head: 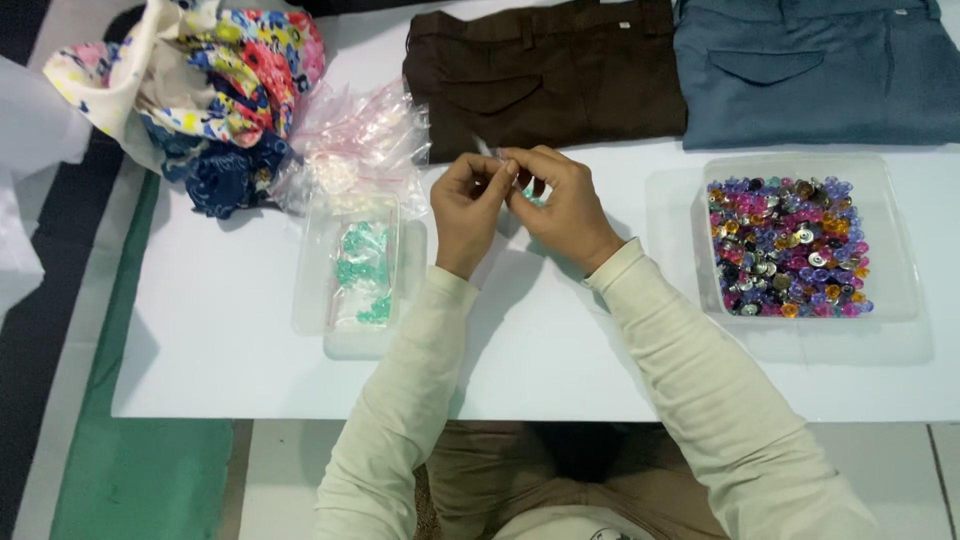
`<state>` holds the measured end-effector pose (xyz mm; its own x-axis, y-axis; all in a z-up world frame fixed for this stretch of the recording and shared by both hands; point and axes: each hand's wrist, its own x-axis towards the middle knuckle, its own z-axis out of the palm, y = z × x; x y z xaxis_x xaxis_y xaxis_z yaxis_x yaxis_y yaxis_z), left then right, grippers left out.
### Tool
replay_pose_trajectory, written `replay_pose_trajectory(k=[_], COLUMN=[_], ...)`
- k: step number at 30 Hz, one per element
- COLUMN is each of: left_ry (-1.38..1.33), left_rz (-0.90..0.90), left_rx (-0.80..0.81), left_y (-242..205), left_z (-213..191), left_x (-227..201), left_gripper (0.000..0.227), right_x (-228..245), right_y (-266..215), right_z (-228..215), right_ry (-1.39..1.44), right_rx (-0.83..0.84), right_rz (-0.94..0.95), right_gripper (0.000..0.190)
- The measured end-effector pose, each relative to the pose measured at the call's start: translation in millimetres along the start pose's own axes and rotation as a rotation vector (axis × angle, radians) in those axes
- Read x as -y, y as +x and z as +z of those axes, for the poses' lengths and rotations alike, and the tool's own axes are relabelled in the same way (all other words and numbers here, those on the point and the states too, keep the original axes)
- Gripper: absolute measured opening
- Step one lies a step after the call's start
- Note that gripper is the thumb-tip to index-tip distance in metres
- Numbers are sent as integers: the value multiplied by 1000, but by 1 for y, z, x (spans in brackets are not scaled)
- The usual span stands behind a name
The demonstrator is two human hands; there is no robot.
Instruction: The person picks through a container of multi-colored buttons, selects specific light-blue buttons, and places them into a small plastic bag.
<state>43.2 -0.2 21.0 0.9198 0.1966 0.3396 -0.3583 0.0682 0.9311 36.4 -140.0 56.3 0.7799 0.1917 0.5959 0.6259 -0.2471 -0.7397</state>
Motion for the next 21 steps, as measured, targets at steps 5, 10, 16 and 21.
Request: replay_pose_trajectory(k=[5,10,16,21], left_ry=[40,53,125,450], left_rz=[79,108,129,284], left_rx=[166,252,298,240], left_y=[0,-4,-22,-40], left_z=[-12,-18,-19,-27], left_x=[-34,-34,-52,-62], left_gripper=[17,21,23,23], right_x=[17,8,18,31], right_y=[-3,-14,-24,-23], right_z=[-9,-16,-23,-29], right_ry=[257,315,314,217], right_rx=[96,194,271,222], right_rz=[166,226,315,232], right_gripper=[19,18,18,16])
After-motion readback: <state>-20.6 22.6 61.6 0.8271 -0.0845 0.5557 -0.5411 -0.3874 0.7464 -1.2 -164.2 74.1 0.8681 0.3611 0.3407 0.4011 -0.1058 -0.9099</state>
